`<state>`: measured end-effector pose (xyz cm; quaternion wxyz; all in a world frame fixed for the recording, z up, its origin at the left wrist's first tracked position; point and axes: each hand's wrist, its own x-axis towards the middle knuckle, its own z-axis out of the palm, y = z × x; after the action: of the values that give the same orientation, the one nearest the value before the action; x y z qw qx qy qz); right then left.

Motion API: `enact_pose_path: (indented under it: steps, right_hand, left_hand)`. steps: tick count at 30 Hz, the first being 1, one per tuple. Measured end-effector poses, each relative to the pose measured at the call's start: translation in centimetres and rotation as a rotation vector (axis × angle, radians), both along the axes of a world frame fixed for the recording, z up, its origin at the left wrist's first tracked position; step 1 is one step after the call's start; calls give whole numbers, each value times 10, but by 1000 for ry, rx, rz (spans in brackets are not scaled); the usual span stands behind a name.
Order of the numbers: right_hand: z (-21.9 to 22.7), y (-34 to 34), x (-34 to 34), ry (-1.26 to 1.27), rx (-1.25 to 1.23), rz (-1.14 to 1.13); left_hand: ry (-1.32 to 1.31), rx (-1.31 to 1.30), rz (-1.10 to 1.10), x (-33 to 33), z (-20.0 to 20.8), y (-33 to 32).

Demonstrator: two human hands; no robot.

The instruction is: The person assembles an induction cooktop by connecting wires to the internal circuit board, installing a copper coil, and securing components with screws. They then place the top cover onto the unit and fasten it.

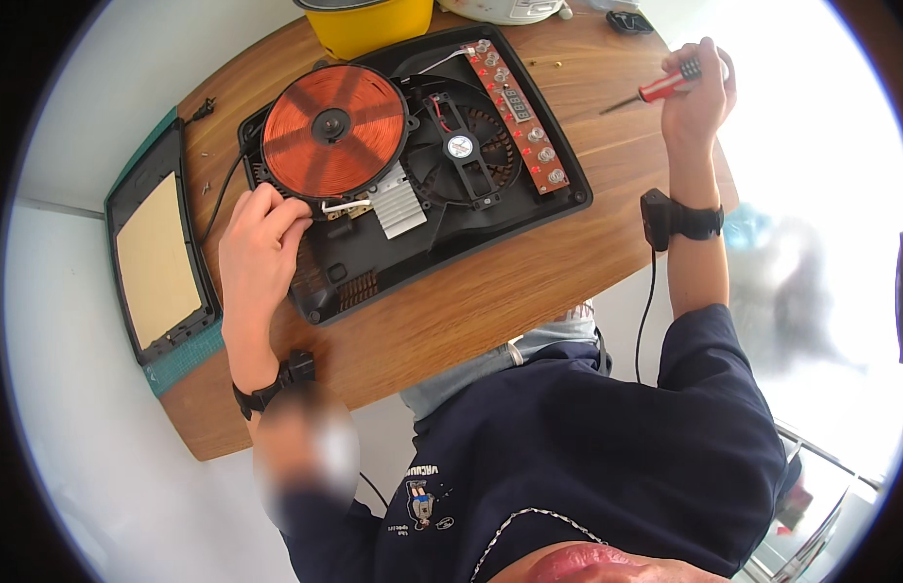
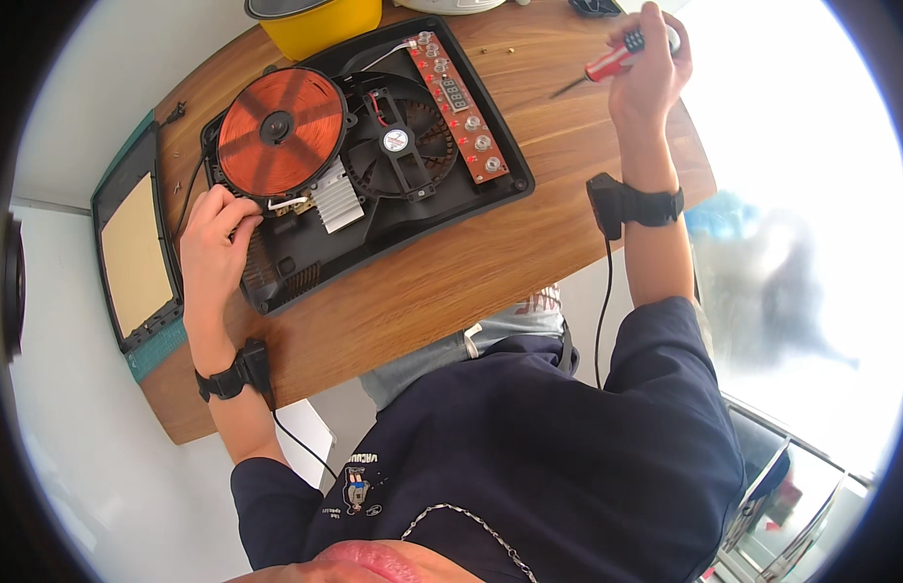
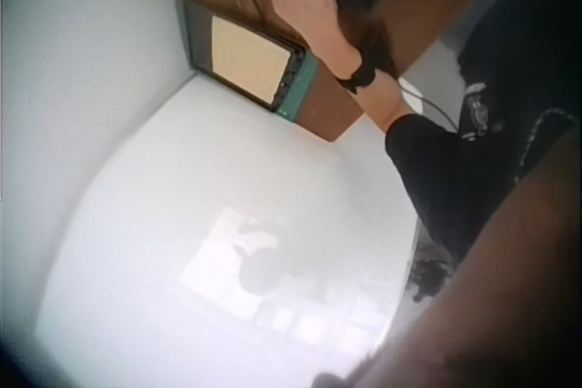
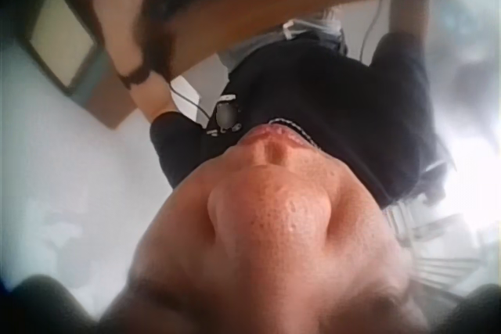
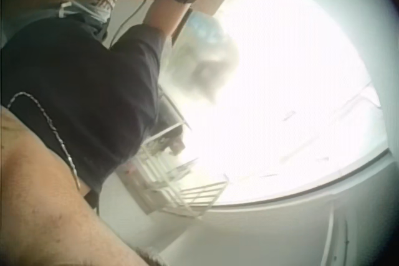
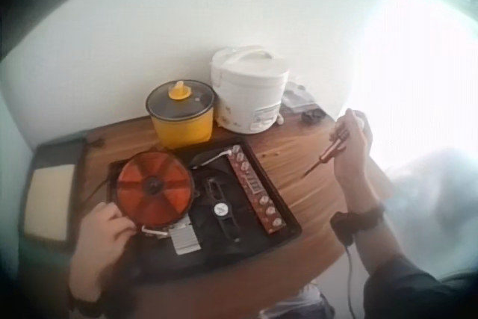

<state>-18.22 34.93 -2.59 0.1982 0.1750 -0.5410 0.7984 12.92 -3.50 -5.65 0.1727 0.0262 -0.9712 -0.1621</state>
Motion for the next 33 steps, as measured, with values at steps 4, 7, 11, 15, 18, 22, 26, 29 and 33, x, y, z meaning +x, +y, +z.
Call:
enact_pose_path:
  steps: [4, 7, 11, 15, 18, 22, 26, 29, 33]
  right_hand:
    - [-2, -32, -8, -15, -77, 89]
    - [-10, -37, -35, 80, -211, 192]
    - [9, -69, -19, 86, 31, 8]
    - [2, -75, -31, 117, 143, 4]
    - [-3, -77, -33, 111, 156, 12]
    - [-13, -75, -40, 72, 141, -30]
    - [-23, -78, -41, 54, -187, 354]
    - [-21, -83, -31, 131, 212, -6]
    - [-20, -85, -27, 110, 211, 24]
  left_hand:
    - [-12, -13, 13, 2, 0, -1]
    - [-7, -4, -4, -1, 0, 0]
    - [-12, -9, 10, 0, 2, 2]
    - [-13, -2, 17, 0, 3, 3]
    - [-12, 3, 15, 0, 2, 4]
    - [-36, 16, 24, 0, 2, 3]
    - [-57, 10, 27, 1, 2, 2]
    - [-54, 13, 29, 1, 1, 2]
    - [-41, 15, 18, 0, 1, 2]
